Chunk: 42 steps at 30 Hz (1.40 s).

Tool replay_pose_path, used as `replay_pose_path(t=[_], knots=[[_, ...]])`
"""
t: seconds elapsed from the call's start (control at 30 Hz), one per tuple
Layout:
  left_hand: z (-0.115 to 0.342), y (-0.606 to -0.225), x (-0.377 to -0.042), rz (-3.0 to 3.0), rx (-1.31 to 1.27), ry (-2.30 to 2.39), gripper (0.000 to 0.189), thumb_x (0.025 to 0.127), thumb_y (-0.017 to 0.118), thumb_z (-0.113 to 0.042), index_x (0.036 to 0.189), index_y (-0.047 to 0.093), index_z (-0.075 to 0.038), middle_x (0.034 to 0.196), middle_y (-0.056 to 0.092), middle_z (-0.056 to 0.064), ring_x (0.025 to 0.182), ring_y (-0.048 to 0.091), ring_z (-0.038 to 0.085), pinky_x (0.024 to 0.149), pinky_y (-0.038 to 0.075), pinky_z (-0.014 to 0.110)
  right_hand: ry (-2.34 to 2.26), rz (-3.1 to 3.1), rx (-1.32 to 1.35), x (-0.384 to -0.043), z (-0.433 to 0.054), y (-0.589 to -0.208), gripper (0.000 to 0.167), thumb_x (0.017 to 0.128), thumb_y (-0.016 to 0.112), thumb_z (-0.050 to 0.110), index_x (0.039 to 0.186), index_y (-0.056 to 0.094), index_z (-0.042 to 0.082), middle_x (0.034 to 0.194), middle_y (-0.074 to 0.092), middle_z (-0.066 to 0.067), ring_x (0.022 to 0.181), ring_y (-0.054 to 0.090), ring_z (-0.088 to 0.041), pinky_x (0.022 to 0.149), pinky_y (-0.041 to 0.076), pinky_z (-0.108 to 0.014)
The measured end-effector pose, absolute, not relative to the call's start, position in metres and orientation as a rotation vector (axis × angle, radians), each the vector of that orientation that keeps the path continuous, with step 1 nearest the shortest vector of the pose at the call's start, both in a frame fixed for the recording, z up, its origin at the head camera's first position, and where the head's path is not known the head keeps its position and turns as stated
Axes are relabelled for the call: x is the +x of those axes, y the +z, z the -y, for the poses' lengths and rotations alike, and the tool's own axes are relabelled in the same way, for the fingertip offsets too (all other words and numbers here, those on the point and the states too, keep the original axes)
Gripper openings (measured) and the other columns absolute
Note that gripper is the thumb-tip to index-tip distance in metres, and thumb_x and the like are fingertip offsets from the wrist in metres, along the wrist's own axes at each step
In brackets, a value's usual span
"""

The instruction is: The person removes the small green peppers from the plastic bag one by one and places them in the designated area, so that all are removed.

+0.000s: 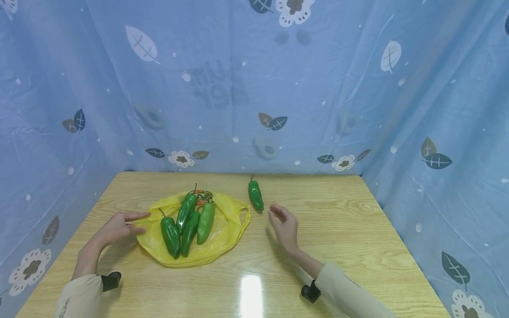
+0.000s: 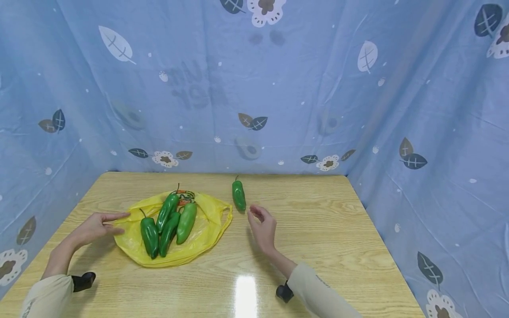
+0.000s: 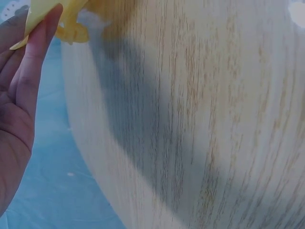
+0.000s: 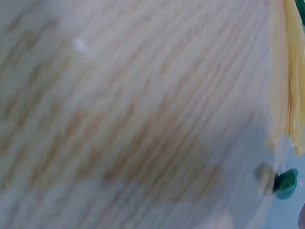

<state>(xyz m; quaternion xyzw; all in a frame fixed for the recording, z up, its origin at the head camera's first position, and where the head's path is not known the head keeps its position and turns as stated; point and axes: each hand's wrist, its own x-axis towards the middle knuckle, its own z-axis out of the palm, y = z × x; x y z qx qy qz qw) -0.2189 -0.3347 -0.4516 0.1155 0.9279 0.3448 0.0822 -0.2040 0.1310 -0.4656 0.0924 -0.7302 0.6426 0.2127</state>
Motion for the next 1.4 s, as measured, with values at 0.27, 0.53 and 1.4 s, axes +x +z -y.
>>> replay_pose_path(t=[0.27,0.53,1.4], knots=[[0.334,-0.45,-0.218,-2.76,0.354,1.045,0.058,0.085,0.073,-0.022,0.134,0.054,0.002,0.135,0.048,0.03,0.116,0.051,0.04,0.073,0.044,0.024,1.898,2.013,0.286,-0.209,-0.118,-0.491,0.021,0.089,0.062,-0.006,0.108,0.064,-0.014,0.11,0.065,-0.028,0.105,0.063,-0.039,0.088,0.051,-0.026],[0.333,-0.449,-0.218,-2.76,0.363,1.054,0.058,0.084,0.074,-0.021,0.133,0.054,0.003,0.134,0.048,0.032,0.122,0.044,0.049,0.077,0.048,0.021,1.986,1.98,0.372,-0.203,-0.101,-0.488,0.022,0.089,0.065,-0.001,0.109,0.065,-0.012,0.111,0.064,-0.029,0.105,0.063,-0.037,0.088,0.051,-0.025],[0.334,-0.449,-0.216,-2.717,0.36,1.074,0.058,0.087,0.071,-0.02,0.136,0.05,0.004,0.137,0.043,0.034,0.114,0.051,0.051,0.084,0.053,0.043,1.99,1.903,0.312,-0.191,-0.005,-0.491,0.032,0.086,0.068,-0.003,0.116,0.062,-0.011,0.117,0.063,-0.026,0.112,0.059,-0.036,0.099,0.045,-0.038]])
